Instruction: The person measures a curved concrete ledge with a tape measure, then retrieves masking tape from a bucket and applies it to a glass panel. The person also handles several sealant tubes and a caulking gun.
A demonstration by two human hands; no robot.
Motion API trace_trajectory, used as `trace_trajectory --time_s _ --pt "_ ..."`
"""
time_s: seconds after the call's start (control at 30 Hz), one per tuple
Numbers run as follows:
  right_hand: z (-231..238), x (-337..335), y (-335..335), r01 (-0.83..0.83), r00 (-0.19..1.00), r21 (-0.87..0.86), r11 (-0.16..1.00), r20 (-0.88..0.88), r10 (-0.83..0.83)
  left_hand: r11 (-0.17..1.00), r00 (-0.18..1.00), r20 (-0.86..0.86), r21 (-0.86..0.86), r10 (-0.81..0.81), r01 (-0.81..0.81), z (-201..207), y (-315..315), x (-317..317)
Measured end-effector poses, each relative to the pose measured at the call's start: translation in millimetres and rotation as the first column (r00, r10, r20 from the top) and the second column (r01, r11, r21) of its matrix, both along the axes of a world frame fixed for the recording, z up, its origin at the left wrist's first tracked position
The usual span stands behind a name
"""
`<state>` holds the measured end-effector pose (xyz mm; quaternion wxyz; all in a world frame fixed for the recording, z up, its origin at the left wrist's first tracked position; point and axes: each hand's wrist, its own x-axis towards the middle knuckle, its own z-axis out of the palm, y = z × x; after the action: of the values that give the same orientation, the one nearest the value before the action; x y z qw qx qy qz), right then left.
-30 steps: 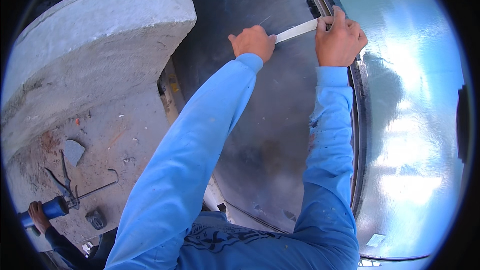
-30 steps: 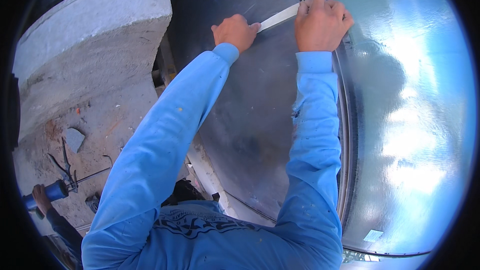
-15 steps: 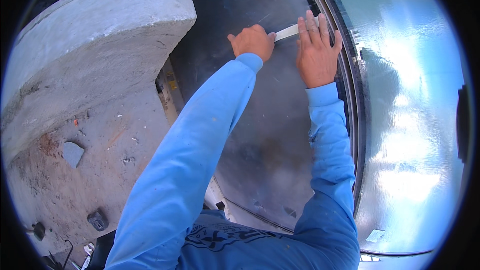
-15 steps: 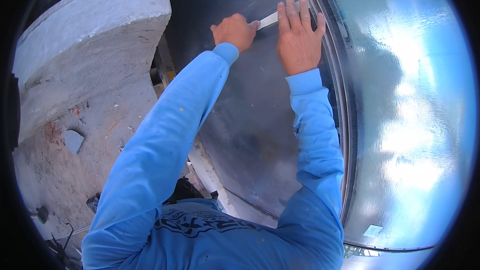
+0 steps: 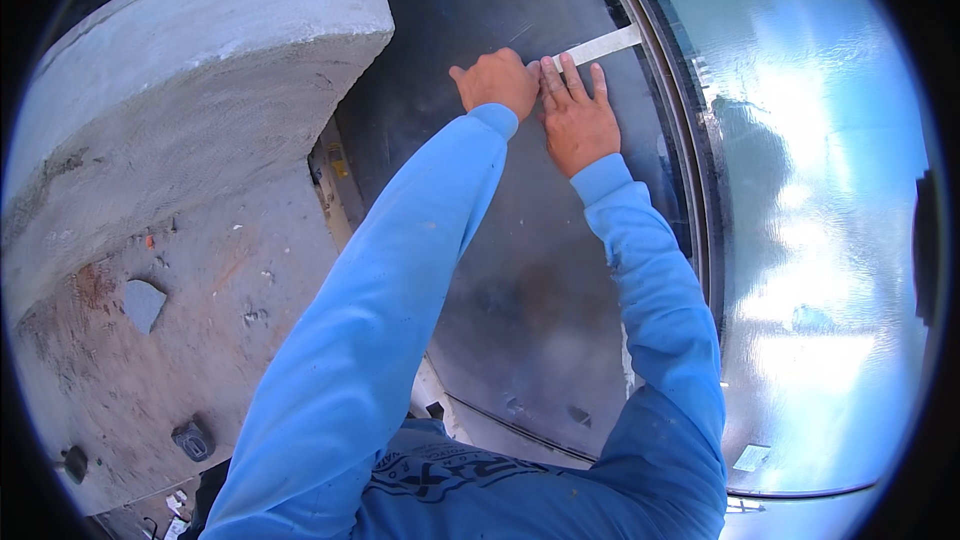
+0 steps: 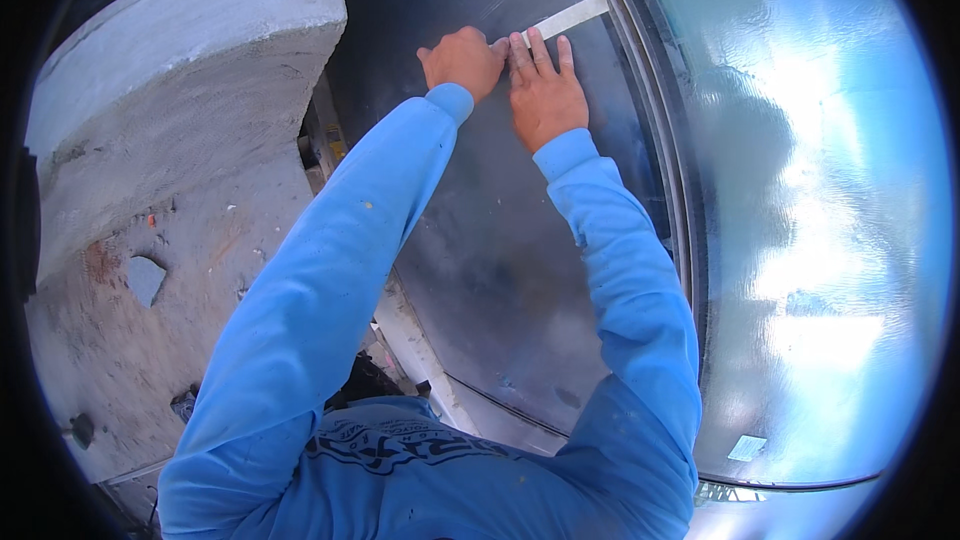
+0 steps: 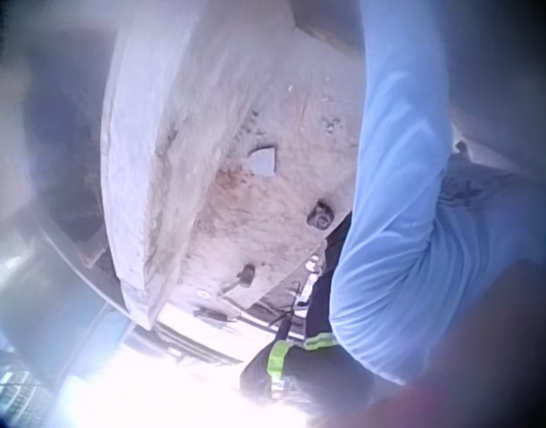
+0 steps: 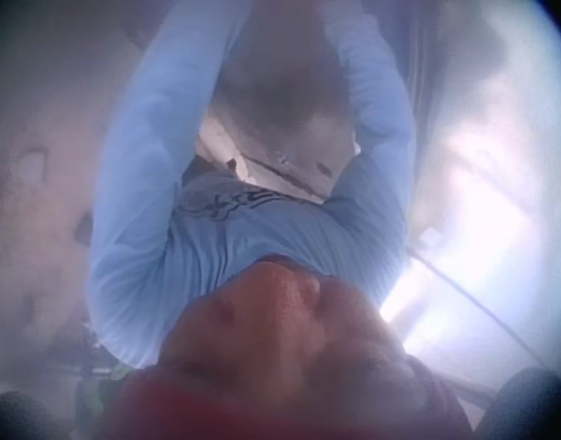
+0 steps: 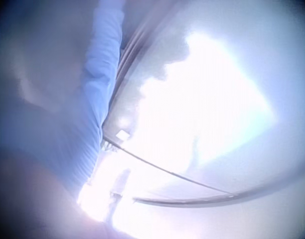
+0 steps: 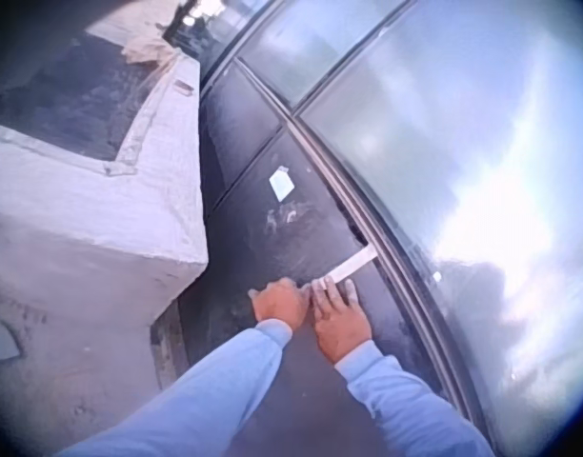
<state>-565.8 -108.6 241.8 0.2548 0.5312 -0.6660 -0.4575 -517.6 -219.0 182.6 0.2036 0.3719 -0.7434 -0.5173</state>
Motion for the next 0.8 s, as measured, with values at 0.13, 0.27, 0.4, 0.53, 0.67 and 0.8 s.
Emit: trace_trajectory --time_s 0.13,0.27,0.4,0.53,0.67,0.8 --pt "24 -2 -9 -0.008 0.997 0.068 0.998 0.076 0.003 1.0 1.0 0.003 0.007 0.01 -0.01 1 1 3" --pt "23 -5 -10 -0.066 0.997 0.072 0.995 0.033 0.064 0.999 0.999 0.019 0.006 0.036 -0.036 0 2 0" --pt "23 -6 -8 -0.065 0.997 0.091 0.994 0.045 0.061 0.996 0.999 0.032 0.088 -0.002 -0.001 -1 -5 -6" --pt "18 -10 -5 -0.083 0.996 0.122 0.989 0.055 0.077 0.957 0.993 0.015 0.268 -0.119 0.111 -20 -24 -24" --pt "24 -3 -14 -0.081 0.997 0.14 0.987 0.028 0.078 0.802 0.971 -0.231 0.567 -0.067 0.19 -32 -37 -44" --pt "32 4 -23 -0.001 0.999 0.231 0.973 0.05 -0.011 0.835 0.99 -0.141 0.541 -0.025 0.098 -38 -30 -55"
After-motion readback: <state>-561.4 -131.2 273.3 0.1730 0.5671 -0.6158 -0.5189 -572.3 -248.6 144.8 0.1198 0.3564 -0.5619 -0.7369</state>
